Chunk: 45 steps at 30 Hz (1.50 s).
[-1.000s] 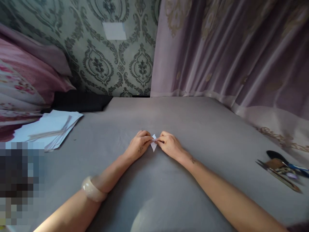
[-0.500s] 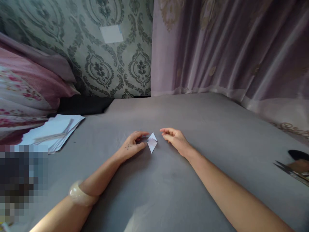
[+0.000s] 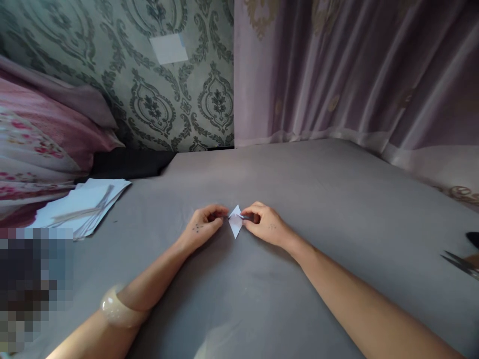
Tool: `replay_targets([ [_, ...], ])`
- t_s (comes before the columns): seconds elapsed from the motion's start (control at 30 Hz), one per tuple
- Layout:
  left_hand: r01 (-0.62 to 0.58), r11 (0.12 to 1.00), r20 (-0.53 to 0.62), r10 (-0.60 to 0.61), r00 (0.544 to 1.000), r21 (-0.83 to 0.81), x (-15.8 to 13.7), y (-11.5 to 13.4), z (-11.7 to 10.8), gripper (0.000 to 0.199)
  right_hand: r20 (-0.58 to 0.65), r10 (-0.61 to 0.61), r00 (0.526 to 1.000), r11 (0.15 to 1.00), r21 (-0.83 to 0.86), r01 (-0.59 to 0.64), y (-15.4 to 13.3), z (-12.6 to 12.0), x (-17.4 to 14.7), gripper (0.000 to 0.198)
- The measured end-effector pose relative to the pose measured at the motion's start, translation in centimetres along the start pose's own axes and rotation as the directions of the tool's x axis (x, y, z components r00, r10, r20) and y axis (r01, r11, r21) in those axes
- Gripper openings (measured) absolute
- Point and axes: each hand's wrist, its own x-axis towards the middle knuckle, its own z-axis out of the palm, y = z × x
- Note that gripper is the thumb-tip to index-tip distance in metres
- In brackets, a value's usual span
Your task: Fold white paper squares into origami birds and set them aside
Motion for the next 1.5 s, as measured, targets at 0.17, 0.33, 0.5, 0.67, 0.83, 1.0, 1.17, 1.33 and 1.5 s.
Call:
replay_targets([
  [0.17, -0.216, 0.969, 0.073, 0.209, 0.975, 0.120, 0.4, -0.1, 0.4, 0.020, 0.000, -0.036, 0.999, 0.993, -0.109, 0.036, -0.4, 0.3, 0.0, 0.011],
  [0.33, -0.289, 0.937, 0.093, 0.275, 0.957, 0.199, 0.6, -0.4, 0.6, 0.016, 0.024, -0.035, 0.999, 0.988, -0.149, 0.038, -1.2, 0.1, -0.1, 0.015],
  [0.5, -0.337, 0.898, 0.132, 0.312, 0.941, 0.283, 0.3, -0.2, 0.7, 0.020, 0.061, -0.048, 0.997, 0.990, -0.129, 0.056, -1.4, 0.2, -0.3, 0.016],
  [0.67, -0.310, 0.910, 0.142, 0.281, 0.949, 0.276, 0.0, 0.2, 0.7, 0.038, -0.068, 0.300, 0.952, 0.915, 0.302, -0.267, -1.0, -0.4, 0.5, 0.024],
  [0.83, -0.289, 0.925, 0.114, 0.268, 0.957, 0.248, -0.1, 0.3, 0.7, 0.039, -0.095, 0.364, 0.926, 0.871, 0.386, -0.303, -1.2, -0.7, 0.4, 0.018],
  [1.0, -0.266, 0.940, 0.029, 0.266, 0.964, 0.213, -0.3, 0.5, 1.0, 0.022, -0.077, 0.187, 0.979, 0.963, 0.211, -0.167, -2.0, 0.1, -0.1, 0.015],
  [1.17, -0.235, 0.952, 0.001, 0.240, 0.971, 0.195, -0.2, 0.3, 1.2, 0.012, -0.077, 0.139, 0.987, 0.984, 0.121, -0.129, -2.6, 0.8, -0.4, 0.014],
  [1.33, -0.260, 0.939, 0.009, 0.265, 0.964, 0.224, 0.0, 0.3, 1.3, 0.011, -0.067, 0.116, 0.991, 0.990, 0.084, -0.110, -2.7, 1.0, -0.3, 0.014],
  [1.5, -0.271, 0.937, -0.005, 0.279, 0.960, 0.220, -0.2, 0.6, 1.4, 0.011, -0.048, 0.115, 0.992, 0.991, 0.070, -0.111, -2.9, 1.0, -0.4, 0.013],
])
